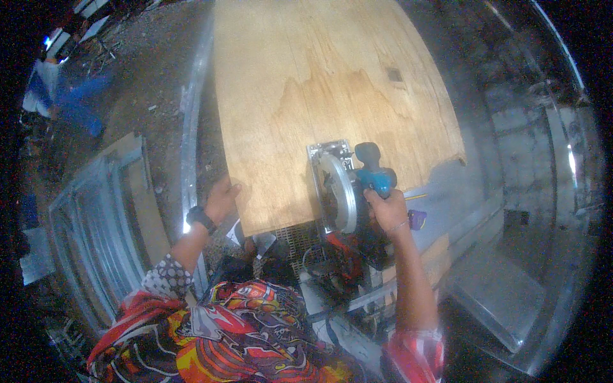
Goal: The person measures and marks a large plywood sheet using a metal ruler and pencil, then uses a circular saw to cut along the marked line. The person removes the cut-off strip after completing the cut.
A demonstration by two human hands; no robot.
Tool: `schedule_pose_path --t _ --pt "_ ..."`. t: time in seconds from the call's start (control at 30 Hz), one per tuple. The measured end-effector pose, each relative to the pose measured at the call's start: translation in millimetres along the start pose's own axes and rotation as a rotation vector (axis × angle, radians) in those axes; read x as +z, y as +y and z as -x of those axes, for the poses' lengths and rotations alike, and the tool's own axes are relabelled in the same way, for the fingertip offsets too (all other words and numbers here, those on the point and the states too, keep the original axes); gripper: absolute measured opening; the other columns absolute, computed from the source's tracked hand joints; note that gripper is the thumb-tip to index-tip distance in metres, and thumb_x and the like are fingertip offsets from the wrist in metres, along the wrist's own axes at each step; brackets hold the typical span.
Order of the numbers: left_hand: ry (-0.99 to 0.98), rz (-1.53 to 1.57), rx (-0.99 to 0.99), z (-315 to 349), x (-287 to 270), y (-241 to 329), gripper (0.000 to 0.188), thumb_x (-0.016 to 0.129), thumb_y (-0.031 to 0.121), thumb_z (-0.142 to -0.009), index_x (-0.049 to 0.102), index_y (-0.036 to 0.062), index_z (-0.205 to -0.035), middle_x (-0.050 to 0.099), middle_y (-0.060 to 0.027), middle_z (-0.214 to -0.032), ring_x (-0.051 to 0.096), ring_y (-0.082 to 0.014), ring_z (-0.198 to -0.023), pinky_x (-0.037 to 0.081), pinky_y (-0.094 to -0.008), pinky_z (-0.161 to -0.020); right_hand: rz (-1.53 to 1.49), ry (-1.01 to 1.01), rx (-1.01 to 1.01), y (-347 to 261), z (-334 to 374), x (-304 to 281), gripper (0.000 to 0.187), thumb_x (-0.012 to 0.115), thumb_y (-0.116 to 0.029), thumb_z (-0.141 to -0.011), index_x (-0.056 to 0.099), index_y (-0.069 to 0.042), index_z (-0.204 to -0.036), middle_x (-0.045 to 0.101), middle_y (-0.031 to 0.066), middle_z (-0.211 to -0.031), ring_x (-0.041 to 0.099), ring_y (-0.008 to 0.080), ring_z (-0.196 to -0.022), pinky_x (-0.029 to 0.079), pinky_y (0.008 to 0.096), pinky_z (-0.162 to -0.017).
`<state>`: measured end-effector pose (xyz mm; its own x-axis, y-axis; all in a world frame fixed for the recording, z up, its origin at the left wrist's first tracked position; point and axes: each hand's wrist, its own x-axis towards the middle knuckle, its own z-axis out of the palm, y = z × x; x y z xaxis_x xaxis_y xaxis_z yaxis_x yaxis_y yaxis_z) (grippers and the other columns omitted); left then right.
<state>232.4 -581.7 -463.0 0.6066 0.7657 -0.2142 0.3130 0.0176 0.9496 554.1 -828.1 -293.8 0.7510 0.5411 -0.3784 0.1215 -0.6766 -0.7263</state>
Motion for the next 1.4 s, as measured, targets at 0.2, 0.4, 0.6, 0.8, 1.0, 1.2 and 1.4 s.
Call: schedule_pose_path --t 0.2,0.4,0.6,0.8,1.0,1.2,1.4 --pt "-0.008 0.041 -0.086 3 3 8 0.037 0.059 0.01 -0.101 0.056 -0.0059 -0.134 0.072 -0.0194 -0.113 0.072 -0.0234 -0.099 0.057 -0.0356 -0.084 0.004 0.003 0.025 -2 4 -2 0.033 0.071 -0.03 -0.091 0.064 -0.001 -0.075 0.06 0.006 -0.059 0.058 0.0172 -0.048 0.046 0.0347 -0.047" --pt "0.002 0.013 -0.004 3 3 -13 0.036 0.059 0.011 -0.101 0.057 -0.0047 -0.134 0.072 -0.0193 -0.112 0.071 -0.0228 -0.099 0.057 -0.0357 -0.084 -0.004 0.0 0.026 -5 6 0 0.032 0.071 -0.029 -0.091 0.064 -0.002 -0.075 0.059 0.0056 -0.059 0.057 0.0165 -0.048 0.045 0.0345 -0.046" --pt "-0.037 0.138 -0.062 6 5 -7 0.037 0.057 0.011 -0.103 0.054 -0.0029 -0.137 0.072 -0.017 -0.113 0.071 -0.0217 -0.095 0.058 -0.0349 -0.08 0.007 -0.011 -0.019 6 1 -3 0.032 0.071 -0.03 -0.091 0.065 -0.002 -0.075 0.06 0.0046 -0.059 0.057 0.016 -0.049 0.046 0.0348 -0.047" --pt "-0.05 0.09 -0.107 10 5 7 0.039 0.057 0.01 -0.103 0.052 -0.0003 -0.14 0.071 -0.0141 -0.111 0.072 -0.0178 -0.089 0.059 -0.0326 -0.07 0.008 -0.009 -0.019 7 2 -3 0.032 0.071 -0.03 -0.091 0.065 -0.002 -0.076 0.06 0.0048 -0.06 0.058 0.0161 -0.05 0.046 0.0345 -0.047" --pt "-0.056 0.045 -0.077 11 5 1 0.04 0.056 0.01 -0.103 0.051 -0.0007 -0.142 0.072 -0.0136 -0.112 0.071 -0.0184 -0.09 0.059 -0.033 -0.073 -0.029 -0.004 0.009 0 7 -2 0.03 0.071 -0.028 -0.091 0.066 -0.001 -0.08 0.06 0.0054 -0.06 0.058 0.016 -0.05 0.047 0.0338 -0.047" --pt "-0.041 0.05 -0.029 19 6 8 0.039 0.055 0.009 -0.103 0.051 -0.0035 -0.14 0.072 -0.0161 -0.112 0.071 -0.0229 -0.094 0.058 -0.0364 -0.083 -0.038 -0.017 0.018 0 6 -2 0.029 0.071 -0.028 -0.09 0.067 0.0 -0.083 0.06 0.0055 -0.061 0.058 0.0161 -0.049 0.046 0.0337 -0.046" --pt "-0.022 -0.04 -0.065 24 6 21 0.036 0.056 0.01 -0.102 0.055 -0.005 -0.135 0.072 -0.0179 -0.11 0.072 -0.0238 -0.096 0.057 -0.0368 -0.084 -0.072 0.012 0.004 3 5 0 0.031 0.073 -0.027 -0.09 0.064 0.0 -0.077 0.059 0.0066 -0.057 0.055 0.0166 -0.041 0.044 0.0332 -0.04"
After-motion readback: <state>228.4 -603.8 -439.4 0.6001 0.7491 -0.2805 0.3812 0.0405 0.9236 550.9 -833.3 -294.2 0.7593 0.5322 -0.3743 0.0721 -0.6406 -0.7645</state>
